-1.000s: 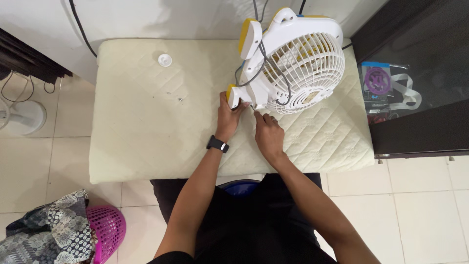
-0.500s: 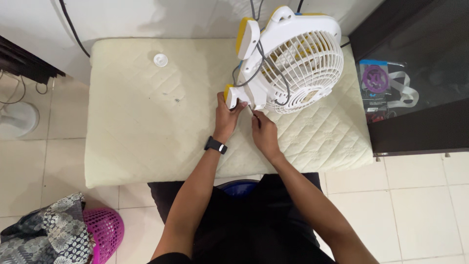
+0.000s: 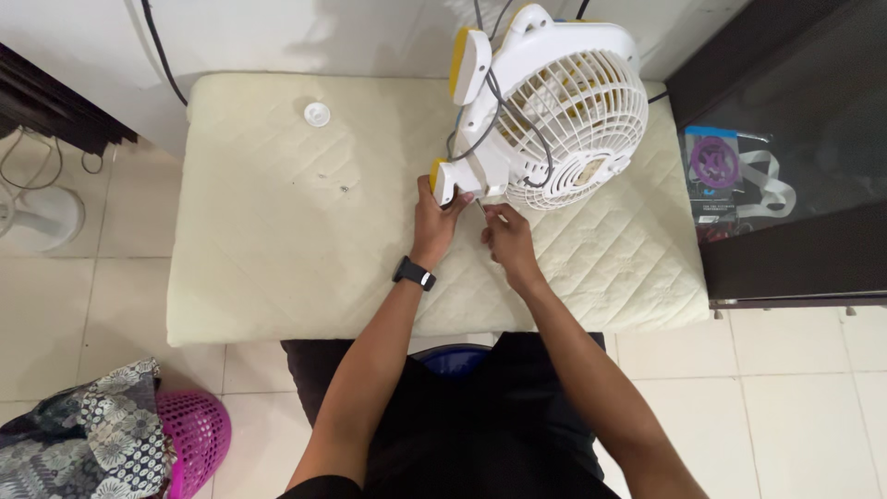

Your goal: The person uses a screwdriver to remove screws from the base of a white electric fan placed on a mattress. The person loosens and removes several screws from different positions on the fan's base while holding the fan steady.

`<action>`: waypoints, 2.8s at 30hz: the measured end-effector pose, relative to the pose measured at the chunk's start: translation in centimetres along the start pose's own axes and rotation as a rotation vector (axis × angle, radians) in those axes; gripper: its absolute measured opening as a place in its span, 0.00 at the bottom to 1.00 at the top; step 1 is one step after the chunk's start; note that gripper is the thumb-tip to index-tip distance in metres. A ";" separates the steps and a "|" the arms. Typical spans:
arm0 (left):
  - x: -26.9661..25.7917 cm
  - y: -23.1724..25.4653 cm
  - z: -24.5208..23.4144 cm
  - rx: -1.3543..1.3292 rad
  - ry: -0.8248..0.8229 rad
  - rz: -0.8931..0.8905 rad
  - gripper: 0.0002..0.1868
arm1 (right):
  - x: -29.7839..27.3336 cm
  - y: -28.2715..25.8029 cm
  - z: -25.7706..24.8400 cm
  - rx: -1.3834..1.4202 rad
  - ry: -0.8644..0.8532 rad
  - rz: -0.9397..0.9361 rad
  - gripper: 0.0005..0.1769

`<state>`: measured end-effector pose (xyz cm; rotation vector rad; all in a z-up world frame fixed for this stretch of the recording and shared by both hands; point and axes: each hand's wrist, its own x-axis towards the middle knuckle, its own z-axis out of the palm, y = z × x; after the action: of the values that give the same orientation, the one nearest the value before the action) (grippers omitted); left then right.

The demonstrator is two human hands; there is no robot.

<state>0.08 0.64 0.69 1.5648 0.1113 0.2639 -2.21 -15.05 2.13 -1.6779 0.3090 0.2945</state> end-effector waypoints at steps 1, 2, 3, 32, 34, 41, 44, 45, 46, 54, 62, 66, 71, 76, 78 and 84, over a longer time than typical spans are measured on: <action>-0.2 -0.1 0.0 -0.003 -0.001 0.009 0.29 | -0.3 0.0 -0.1 -0.247 0.081 -0.310 0.12; -0.4 -0.1 0.0 0.005 0.001 0.003 0.28 | -0.5 0.2 -0.1 -0.493 0.160 -0.620 0.11; -0.2 -0.2 0.0 0.011 0.001 0.003 0.28 | -0.4 0.2 -0.2 -0.741 0.243 -0.935 0.10; 0.3 -1.3 0.0 -0.109 -0.047 -0.013 0.28 | -0.6 -1.7 -0.4 -0.689 0.071 -0.524 0.17; 0.5 -1.3 0.0 -0.164 -0.080 -0.008 0.27 | -0.5 -1.8 -0.5 -0.772 0.083 -0.625 0.18; 0.2 -0.9 -0.1 -0.202 -0.096 0.005 0.26 | -0.3 -2.6 -0.5 -0.798 0.059 -0.595 0.18; 0.3 -0.5 -0.1 -0.211 -0.091 0.013 0.26 | -0.7 -2.8 -0.4 -0.820 0.068 -0.604 0.17; 0.2 -0.5 0.0 -0.211 -0.089 0.007 0.26 | -1.0 -2.8 -0.3 -0.837 0.075 -0.620 0.17; 0.2 -0.5 -0.1 -0.210 -0.087 0.002 0.27 | -1.2 -2.9 -0.2 -0.839 0.077 -0.626 0.17; 0.5 -1.2 -0.1 -0.212 -0.066 -0.027 0.28 | -1.7 -4.1 -0.5 -0.874 0.084 -0.680 0.12; 0.5 -1.6 -0.2 -0.226 -0.092 -0.016 0.29 | -0.5 -3.8 -0.5 -1.007 0.063 -0.753 0.12; 0.6 -1.4 -0.2 -0.241 -0.092 -0.041 0.31 | -0.1 -3.7 -0.6 -1.050 0.048 -0.736 0.10; 0.6 -1.3 -0.2 -0.244 -0.093 -0.056 0.31 | -0.4 -3.7 -0.6 -1.006 0.059 -0.752 0.11; 0.7 -1.5 -0.1 -0.241 -0.082 -0.044 0.31 | -1.0 -4.2 -0.6 -0.977 0.082 -0.734 0.11; 0.6 -1.6 -0.2 -0.243 -0.076 -0.041 0.31 | -1.3 -4.4 -0.7 -0.966 0.084 -0.691 0.12; 0.7 -2.0 0.0 -0.284 -0.081 -0.054 0.33 | -0.9 -4.8 -1.5 -0.986 -0.013 -0.554 0.17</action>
<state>0.93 0.84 -1.21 1.2861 0.0497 0.1651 -1.30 -15.96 7.04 -2.6327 -0.3932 0.0195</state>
